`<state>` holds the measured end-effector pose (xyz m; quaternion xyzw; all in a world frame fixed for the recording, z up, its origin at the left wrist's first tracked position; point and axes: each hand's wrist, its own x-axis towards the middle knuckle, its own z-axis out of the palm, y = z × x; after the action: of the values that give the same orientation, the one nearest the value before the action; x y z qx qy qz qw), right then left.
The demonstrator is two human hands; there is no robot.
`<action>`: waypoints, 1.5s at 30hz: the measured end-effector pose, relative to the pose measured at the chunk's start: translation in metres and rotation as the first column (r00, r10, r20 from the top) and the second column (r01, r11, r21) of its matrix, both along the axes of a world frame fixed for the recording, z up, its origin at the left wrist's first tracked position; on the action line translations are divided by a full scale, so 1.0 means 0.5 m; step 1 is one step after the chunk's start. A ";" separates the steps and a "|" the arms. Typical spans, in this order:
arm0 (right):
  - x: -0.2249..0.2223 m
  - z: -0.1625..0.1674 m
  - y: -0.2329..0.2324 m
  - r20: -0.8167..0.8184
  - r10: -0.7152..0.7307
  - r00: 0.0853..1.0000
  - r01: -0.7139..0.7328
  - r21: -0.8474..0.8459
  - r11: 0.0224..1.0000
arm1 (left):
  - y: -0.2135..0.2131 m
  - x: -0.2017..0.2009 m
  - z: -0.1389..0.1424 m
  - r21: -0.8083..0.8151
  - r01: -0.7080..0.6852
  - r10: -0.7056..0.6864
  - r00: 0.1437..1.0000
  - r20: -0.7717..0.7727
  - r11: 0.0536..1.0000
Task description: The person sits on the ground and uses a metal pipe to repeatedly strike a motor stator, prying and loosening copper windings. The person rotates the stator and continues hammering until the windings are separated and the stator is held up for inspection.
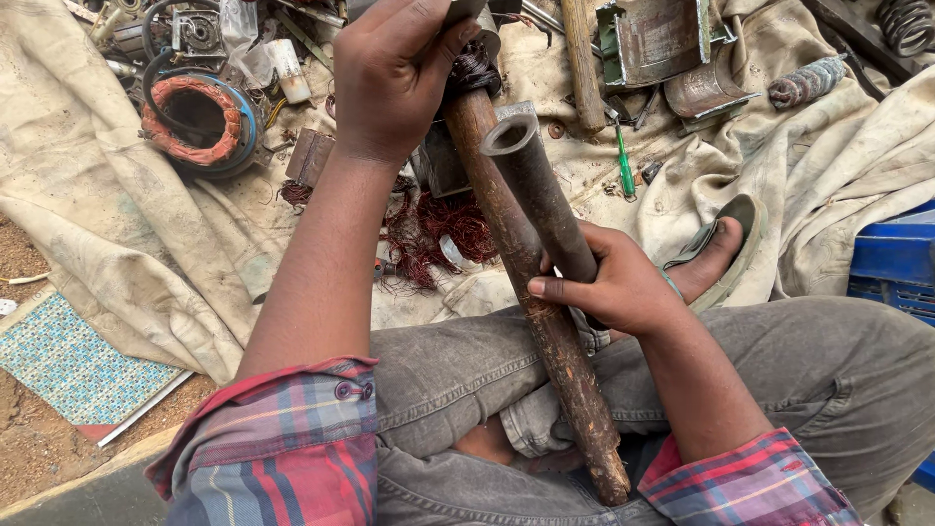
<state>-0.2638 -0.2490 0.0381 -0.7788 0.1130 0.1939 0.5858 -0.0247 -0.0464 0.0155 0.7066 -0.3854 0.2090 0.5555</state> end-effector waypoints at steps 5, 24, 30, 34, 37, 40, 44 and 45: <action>0.013 0.047 0.006 0.059 -0.335 0.940 0.339 -0.101 0.935 | -0.001 -0.003 0.000 0.066 -0.028 0.029 1.000 -0.010 0.997; 0.182 0.371 0.159 0.698 -0.015 0.716 0.256 -0.243 0.936 | -0.006 0.013 -0.026 0.040 -0.113 0.113 0.993 0.021 0.993; 0.195 0.304 0.134 0.261 0.004 0.965 0.078 -0.304 0.950 | -0.015 0.014 -0.033 0.077 -0.133 0.134 0.991 -0.019 0.988; 0.180 0.337 0.110 0.529 -0.087 0.844 0.194 -0.150 0.969 | -0.020 0.015 -0.034 0.062 -0.125 0.125 0.992 -0.001 0.990; 0.202 0.328 0.134 0.775 0.063 0.628 0.219 -0.254 0.942 | -0.024 0.017 -0.033 0.074 -0.120 0.122 0.992 -0.014 0.990; 0.219 0.336 0.145 0.216 0.039 0.976 0.036 -0.330 0.943 | -0.026 0.019 -0.029 0.091 -0.142 0.145 0.989 -0.030 0.986; 0.183 0.359 0.106 0.380 -0.132 0.915 0.150 -0.017 0.989 | -0.027 0.021 -0.023 0.182 -0.122 0.144 0.984 -0.108 0.976; 0.172 0.345 0.097 0.419 -0.158 0.894 0.165 0.018 0.986 | -0.027 0.021 -0.021 0.202 -0.066 0.091 0.989 -0.118 0.977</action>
<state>-0.1778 -0.2007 0.2105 -0.7953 0.0505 -0.0282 0.6034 -0.0143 -0.0599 0.0051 0.7848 -0.3400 0.1464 0.4971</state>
